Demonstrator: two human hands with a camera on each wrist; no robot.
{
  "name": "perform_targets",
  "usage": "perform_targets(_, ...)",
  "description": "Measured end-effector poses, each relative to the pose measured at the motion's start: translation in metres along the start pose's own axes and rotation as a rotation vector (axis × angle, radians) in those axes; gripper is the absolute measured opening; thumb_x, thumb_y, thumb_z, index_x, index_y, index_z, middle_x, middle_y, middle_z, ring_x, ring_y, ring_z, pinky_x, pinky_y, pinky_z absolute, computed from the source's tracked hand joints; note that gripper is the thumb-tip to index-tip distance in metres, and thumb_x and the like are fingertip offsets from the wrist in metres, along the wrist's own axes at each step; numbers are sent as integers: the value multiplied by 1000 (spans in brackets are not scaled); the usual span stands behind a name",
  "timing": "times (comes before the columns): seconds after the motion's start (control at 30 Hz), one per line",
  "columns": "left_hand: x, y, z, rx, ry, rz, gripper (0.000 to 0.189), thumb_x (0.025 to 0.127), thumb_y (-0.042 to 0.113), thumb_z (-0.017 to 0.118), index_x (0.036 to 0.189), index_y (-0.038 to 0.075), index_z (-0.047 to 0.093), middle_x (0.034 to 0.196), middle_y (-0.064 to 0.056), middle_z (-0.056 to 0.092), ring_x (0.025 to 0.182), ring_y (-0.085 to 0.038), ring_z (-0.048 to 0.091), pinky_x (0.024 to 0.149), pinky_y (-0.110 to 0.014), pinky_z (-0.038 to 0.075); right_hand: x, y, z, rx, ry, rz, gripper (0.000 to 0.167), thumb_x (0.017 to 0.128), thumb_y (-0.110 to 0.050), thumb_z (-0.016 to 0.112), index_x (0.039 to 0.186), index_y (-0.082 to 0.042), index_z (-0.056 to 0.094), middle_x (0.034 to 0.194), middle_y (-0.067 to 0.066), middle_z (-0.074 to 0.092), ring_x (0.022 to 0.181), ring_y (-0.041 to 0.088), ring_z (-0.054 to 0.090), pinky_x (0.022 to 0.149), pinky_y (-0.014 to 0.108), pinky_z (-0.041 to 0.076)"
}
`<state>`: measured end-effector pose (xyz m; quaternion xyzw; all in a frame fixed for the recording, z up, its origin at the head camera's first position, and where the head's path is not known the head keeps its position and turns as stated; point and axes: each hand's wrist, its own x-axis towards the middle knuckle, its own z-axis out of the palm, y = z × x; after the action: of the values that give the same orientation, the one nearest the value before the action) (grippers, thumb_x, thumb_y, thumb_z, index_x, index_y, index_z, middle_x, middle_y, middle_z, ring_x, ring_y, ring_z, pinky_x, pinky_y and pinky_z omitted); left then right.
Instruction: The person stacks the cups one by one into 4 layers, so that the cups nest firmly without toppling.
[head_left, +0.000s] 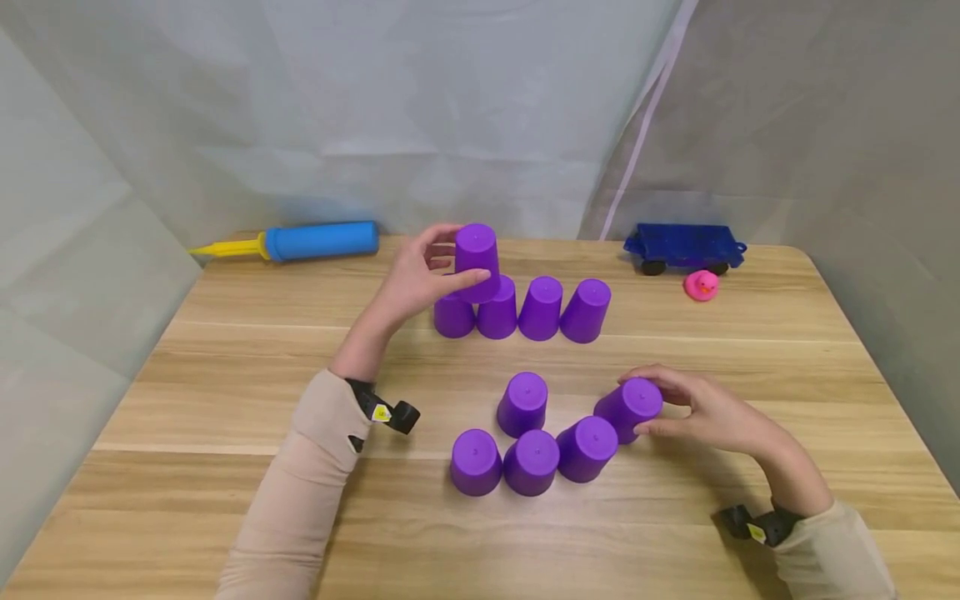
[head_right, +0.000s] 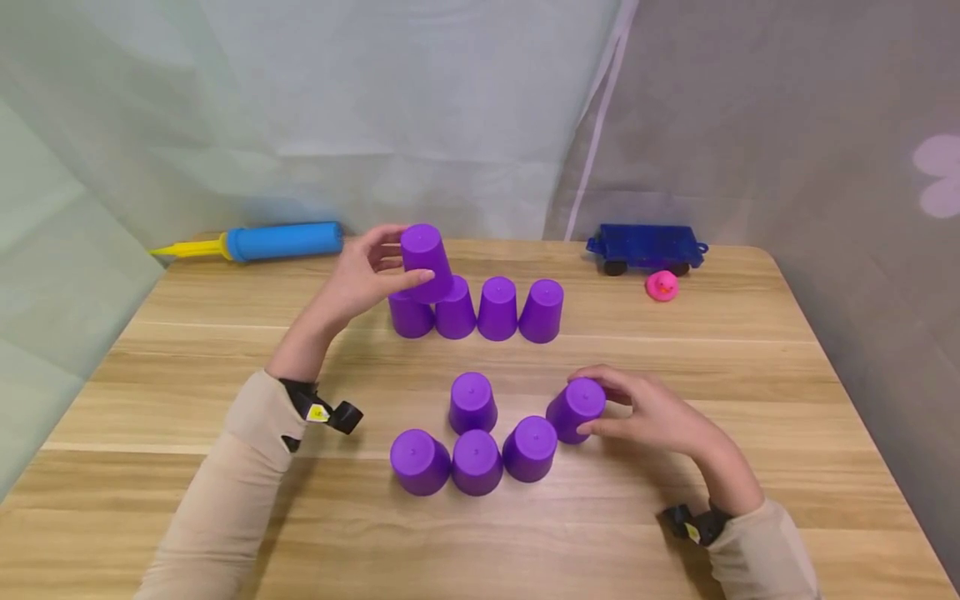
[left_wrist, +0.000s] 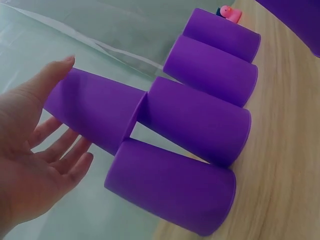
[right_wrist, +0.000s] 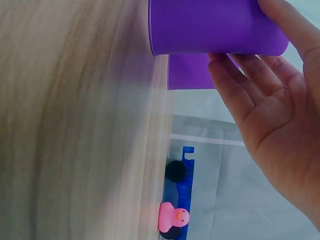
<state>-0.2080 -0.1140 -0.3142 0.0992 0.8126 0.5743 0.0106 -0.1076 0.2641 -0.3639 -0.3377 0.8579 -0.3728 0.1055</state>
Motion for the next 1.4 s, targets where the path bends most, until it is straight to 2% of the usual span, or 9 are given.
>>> perform_targets(0.1,-3,-2,-2,-2,-19,5,71,74,27,80,134,13,45,126,-9,54,115,-24,52,101,-40,42,-1,0,0,-20,3,3,52,80,-19,75,127,-14,54,118,-5,61,110,3,55,88,26,51)
perform_targets(0.23,-12,-4,-6,-15,10,11,77,74,26,80,138,15,38,128,-8,51,116,-22,51,103,-39,39,-2,0,-1,-32,4,3,52,79,-20,75,127,-14,54,117,-6,61,109,3,55,86,29,53)
perform_targets(0.43,-37,-3,-16,-7,101,10,86,74,22,80,143,16,29,116,-11,49,104,-25,55,96,-35,44,-1,-1,-1,-28,5,-4,52,79,-20,75,127,-15,53,118,-5,61,110,5,55,90,23,49)
perform_targets(0.57,-56,1,-16,9,95,15,79,74,21,80,139,13,35,110,-11,51,98,-22,57,92,-34,47,1,-2,-5,13,20,-5,53,78,-17,76,126,-13,54,117,-3,62,111,4,54,94,16,44)
perform_targets(0.73,-83,15,-8,-61,64,18,52,77,15,77,121,4,52,111,-12,55,98,-24,58,88,-29,51,4,-3,-10,20,40,-57,56,74,-12,79,124,-7,55,115,1,63,108,2,56,92,16,46)
perform_targets(0.87,-99,29,4,-127,15,91,35,77,7,75,108,2,58,106,-10,60,96,-29,60,83,-30,54,10,-6,-16,25,16,-99,55,73,-11,80,123,-7,56,115,0,64,107,2,57,89,19,49)
perform_targets(1.0,-109,32,16,-107,-82,143,31,77,5,75,103,3,61,100,-6,62,93,-24,60,81,-31,55,19,-12,-24,-5,18,-137,54,71,-11,81,120,-7,59,113,-1,65,106,2,58,86,19,51)
perform_targets(1.27,-124,26,28,-37,-161,115,25,76,14,78,97,11,65,91,0,65,83,-13,62,71,-28,56,37,-30,-35,-68,-13,-167,50,71,-16,82,116,-12,60,110,-4,65,99,4,60,86,18,50)
perform_targets(1.4,-126,25,26,44,-259,198,29,73,19,80,98,16,65,93,6,64,85,-10,60,74,-27,55,43,-39,-41,-52,-10,-130,50,72,-14,81,117,-11,59,110,-3,64,101,3,59,89,15,48)
